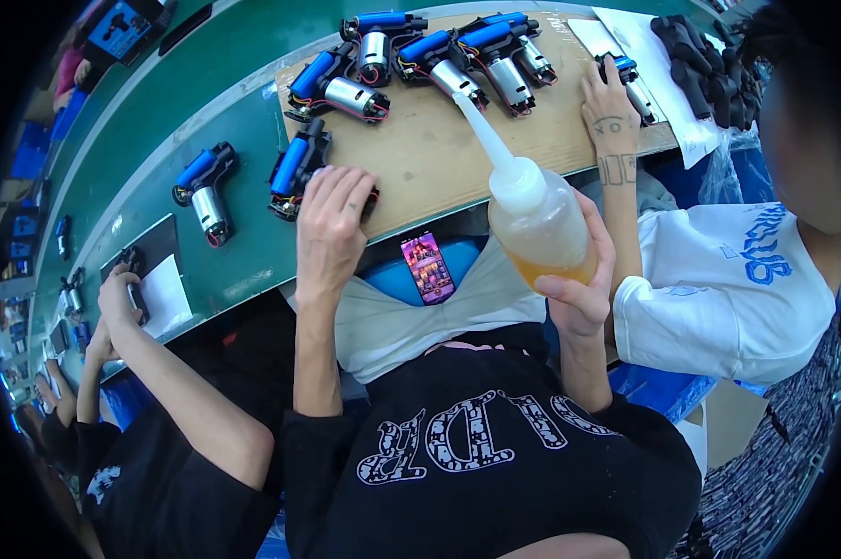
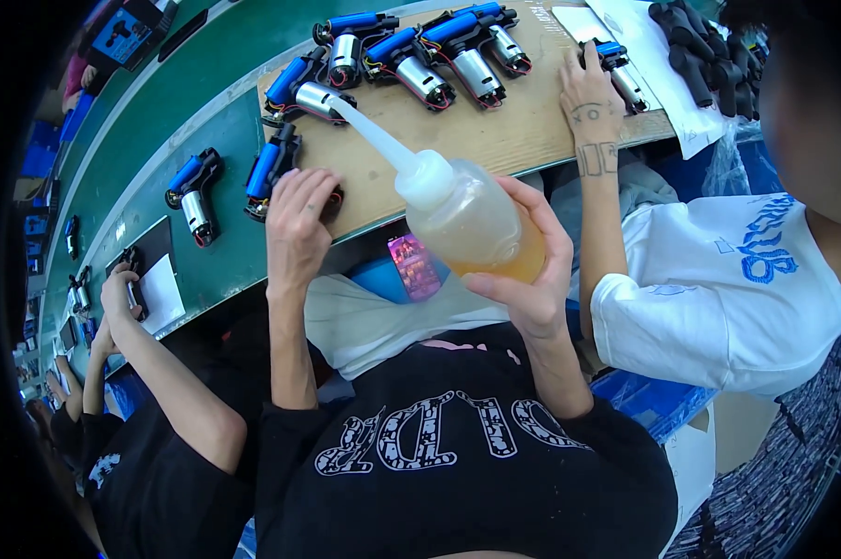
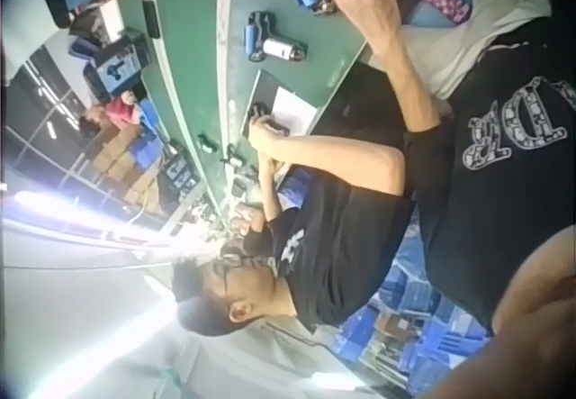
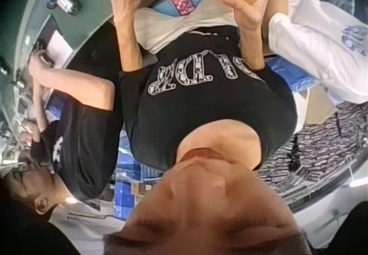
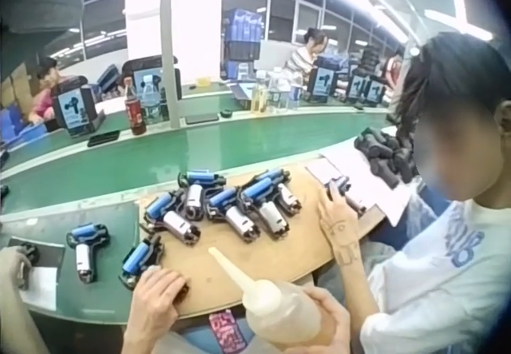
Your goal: Applying lubricant or liquid from a squeeze bottle to various pneumatic tool components on a workbench.
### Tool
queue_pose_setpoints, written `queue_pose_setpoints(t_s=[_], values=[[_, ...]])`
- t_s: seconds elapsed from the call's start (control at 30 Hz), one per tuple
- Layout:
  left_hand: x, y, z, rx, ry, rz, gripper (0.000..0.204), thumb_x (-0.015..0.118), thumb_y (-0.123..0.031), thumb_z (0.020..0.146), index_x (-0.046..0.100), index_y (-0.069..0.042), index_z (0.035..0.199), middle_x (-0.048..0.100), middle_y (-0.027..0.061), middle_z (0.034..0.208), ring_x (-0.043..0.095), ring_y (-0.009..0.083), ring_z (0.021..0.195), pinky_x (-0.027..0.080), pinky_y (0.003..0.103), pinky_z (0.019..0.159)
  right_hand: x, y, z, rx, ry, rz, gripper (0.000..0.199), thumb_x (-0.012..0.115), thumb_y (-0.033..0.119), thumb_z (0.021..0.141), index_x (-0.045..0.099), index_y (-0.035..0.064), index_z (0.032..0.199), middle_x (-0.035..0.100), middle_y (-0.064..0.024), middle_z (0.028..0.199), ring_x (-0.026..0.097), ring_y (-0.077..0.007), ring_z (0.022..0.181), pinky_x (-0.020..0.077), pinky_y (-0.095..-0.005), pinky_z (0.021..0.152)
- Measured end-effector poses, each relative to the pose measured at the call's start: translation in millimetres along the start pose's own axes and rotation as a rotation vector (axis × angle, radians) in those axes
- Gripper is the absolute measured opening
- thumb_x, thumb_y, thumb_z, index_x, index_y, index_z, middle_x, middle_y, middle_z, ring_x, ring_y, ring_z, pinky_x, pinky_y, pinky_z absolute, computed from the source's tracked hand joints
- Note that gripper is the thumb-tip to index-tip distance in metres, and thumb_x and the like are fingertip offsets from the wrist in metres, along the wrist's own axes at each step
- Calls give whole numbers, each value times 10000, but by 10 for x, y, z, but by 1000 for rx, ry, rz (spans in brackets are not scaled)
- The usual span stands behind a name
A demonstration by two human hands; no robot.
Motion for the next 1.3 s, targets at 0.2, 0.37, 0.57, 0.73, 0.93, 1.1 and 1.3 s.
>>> queue_pose_setpoints(t_s=[0.2, 0.37, 0.57, 0.73, 0.93, 1.1, 1.3], values=[[-23, -320, 44, 17, 51, 47, 581, 561, 120, 746, 628, -50, 1297, 639, 146, 1303, 533, 310, 1328, 334, 531, 1153, -4, -90, 35, 0, -30, 2, 875, 806, 6, 596, 469, -39, 1403, 598, -125, 1300, 584, -213, 1216, 435, -341, 1070], [-134, -118, -404, -458, -464, -148, 761, 734, 62, 745, 491, -49, 1457, 565, 180, 1432, 534, 329, 1333, 416, 427, 1110, 30, -165, 56, 2, -7, -16, 864, 805, 5, 599, 481, -35, 1398, 600, -123, 1300, 580, -211, 1223, 434, -339, 1070], [-116, 178, -580, -652, -361, -212, 521, 838, -51, 774, 661, -12, 1263, 733, 167, 1132, 719, 282, 1035, 548, 365, 949, 31, -202, 101, 23, 7, -40, 851, 815, 17, 613, 484, -35, 1395, 608, -125, 1290, 590, -208, 1209, 441, -339, 1060], [-106, 179, -554, -662, -464, -265, 434, 848, -66, 780, 710, -14, 1188, 750, 149, 1078, 734, 245, 960, 582, 351, 850, 21, -201, 111, 28, 0, -37, 846, 817, 26, 621, 483, -35, 1396, 612, -125, 1284, 595, -208, 1202, 444, -337, 1055], [-69, 300, -599, -609, -384, -228, 441, 865, -85, 769, 709, -12, 1175, 747, 139, 1124, 731, 241, 1004, 583, 334, 815, -11, -201, 133, 30, 5, -45, 848, 821, 30, 621, 482, -35, 1396, 612, -127, 1288, 593, -208, 1205, 440, -336, 1060], [-131, 254, -543, -578, -358, -203, 405, 857, -67, 775, 709, 4, 1145, 737, 144, 1162, 716, 246, 1057, 575, 333, 840, 65, -193, 134, 24, 27, -82, 818, 832, 26, 633, 501, -38, 1378, 621, -130, 1274, 607, -210, 1186, 456, -337, 1043], [-100, 289, -510, -630, -355, -371, 386, 832, -30, 792, 692, 36, 1146, 732, 180, 1150, 713, 252, 1054, 569, 340, 866, 236, -139, 230, -200, 195, -700, 727, 864, 77, 634, 581, -16, 1298, 668, -142, 1214, 665, -235, 1119, 502, -334, 988]])
Point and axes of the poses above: each hand's wrist, its own z-axis towards the middle knuckle, its own x-axis out of the palm, y = z × x, the point moved 2 cm from there along z, towards the middle knuckle
